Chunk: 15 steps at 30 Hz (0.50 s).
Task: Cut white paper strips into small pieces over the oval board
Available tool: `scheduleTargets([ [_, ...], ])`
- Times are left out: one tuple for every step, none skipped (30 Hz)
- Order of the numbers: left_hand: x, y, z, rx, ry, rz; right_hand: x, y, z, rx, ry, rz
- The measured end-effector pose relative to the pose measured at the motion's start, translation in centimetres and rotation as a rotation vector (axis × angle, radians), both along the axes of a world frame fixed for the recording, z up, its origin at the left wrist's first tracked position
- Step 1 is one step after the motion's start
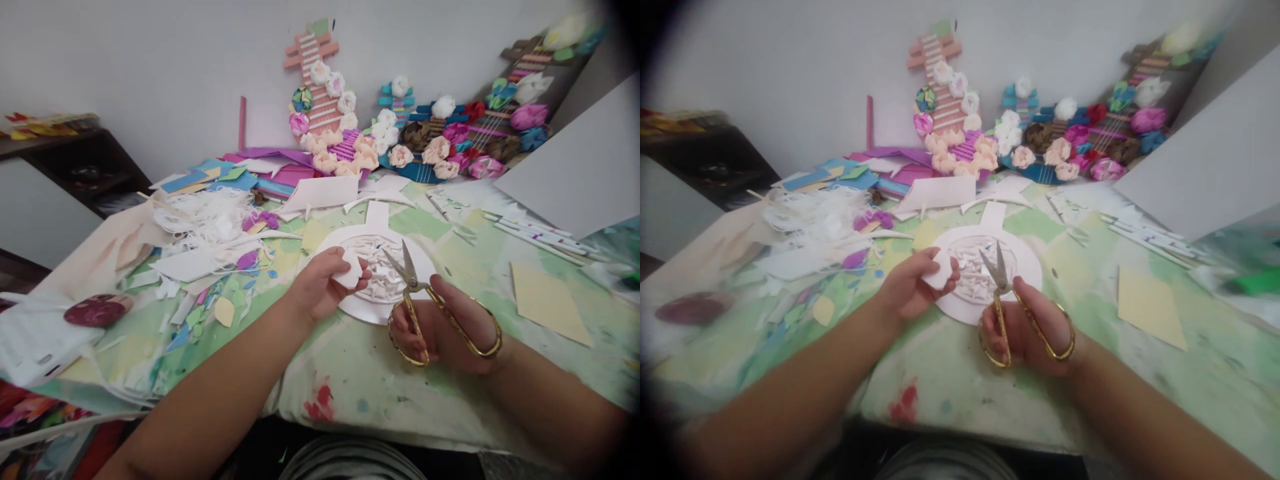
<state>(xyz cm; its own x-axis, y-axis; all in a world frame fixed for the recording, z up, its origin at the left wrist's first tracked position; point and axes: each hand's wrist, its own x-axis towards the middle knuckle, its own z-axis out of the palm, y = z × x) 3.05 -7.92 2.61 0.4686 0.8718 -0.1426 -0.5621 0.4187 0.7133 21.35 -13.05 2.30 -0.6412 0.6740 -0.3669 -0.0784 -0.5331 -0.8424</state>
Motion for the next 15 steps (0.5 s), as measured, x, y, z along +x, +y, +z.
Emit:
scheduleTargets([
  [0.1, -0.1, 0.0, 0.018, 0.016, -0.027, -0.2, -0.1, -0.1, 0.089, -0.103, -0.012],
  [0.2, -0.2, 0.0, 0.033, 0.038, -0.058, -0.4, -0.1, -0.3, 0.198, -0.237, -0.045],
  [0.2, -0.3, 0.0, 0.044, 0.068, -0.087, -0.6, -0.1, -0.3, 0.310, -0.369, -0.098],
  [0.3, -0.3, 0.1, 0.052, 0.107, -0.110, -0.8, -0.1, -0.3, 0.427, -0.511, -0.165],
  [0.3, -0.4, 0.2, 0.060, 0.152, -0.124, -0.9, -0.2, -0.2, 0.545, -0.654, -0.229],
  [0.4, -0.5, 0.3, 0.066, 0.192, -0.134, -1.1, -0.2, 0.0, 0.649, -0.793, -0.276],
  [0.4, -0.6, 0.4, 0.075, 0.216, -0.139, -1.2, -0.3, 0.2, 0.738, -0.939, -0.300],
  [0.5, -0.8, 0.5, 0.090, 0.221, -0.144, -1.3, -0.3, 0.4, 0.808, -1.093, -0.306],
  [0.6, -0.9, 0.5, 0.112, 0.214, -0.149, -1.3, -0.4, 0.5, 0.872, -1.262, -0.305],
  [0.7, -1.1, 0.6, 0.139, 0.205, -0.146, -1.4, -0.4, 0.6, 0.913, -1.415, -0.301],
  [0.8, -1.2, 0.6, 0.172, 0.208, -0.132, -1.4, -0.4, 0.6, 0.928, -1.528, -0.308],
  [0.8, -1.4, 0.6, 0.208, 0.237, -0.102, -1.3, -0.3, 0.4, 0.940, -1.617, -0.327],
  [0.9, -1.5, 0.5, 0.244, 0.297, -0.063, -1.2, -0.3, 0.2, 0.955, -1.684, -0.353],
  [1.0, -1.6, 0.4, 0.275, 0.385, -0.019, -1.1, -0.2, -0.1, 0.984, -1.731, -0.378],
  [1.0, -1.6, 0.4, 0.303, 0.497, 0.027, -0.9, -0.1, -0.4, 1.034, -1.766, -0.399],
])
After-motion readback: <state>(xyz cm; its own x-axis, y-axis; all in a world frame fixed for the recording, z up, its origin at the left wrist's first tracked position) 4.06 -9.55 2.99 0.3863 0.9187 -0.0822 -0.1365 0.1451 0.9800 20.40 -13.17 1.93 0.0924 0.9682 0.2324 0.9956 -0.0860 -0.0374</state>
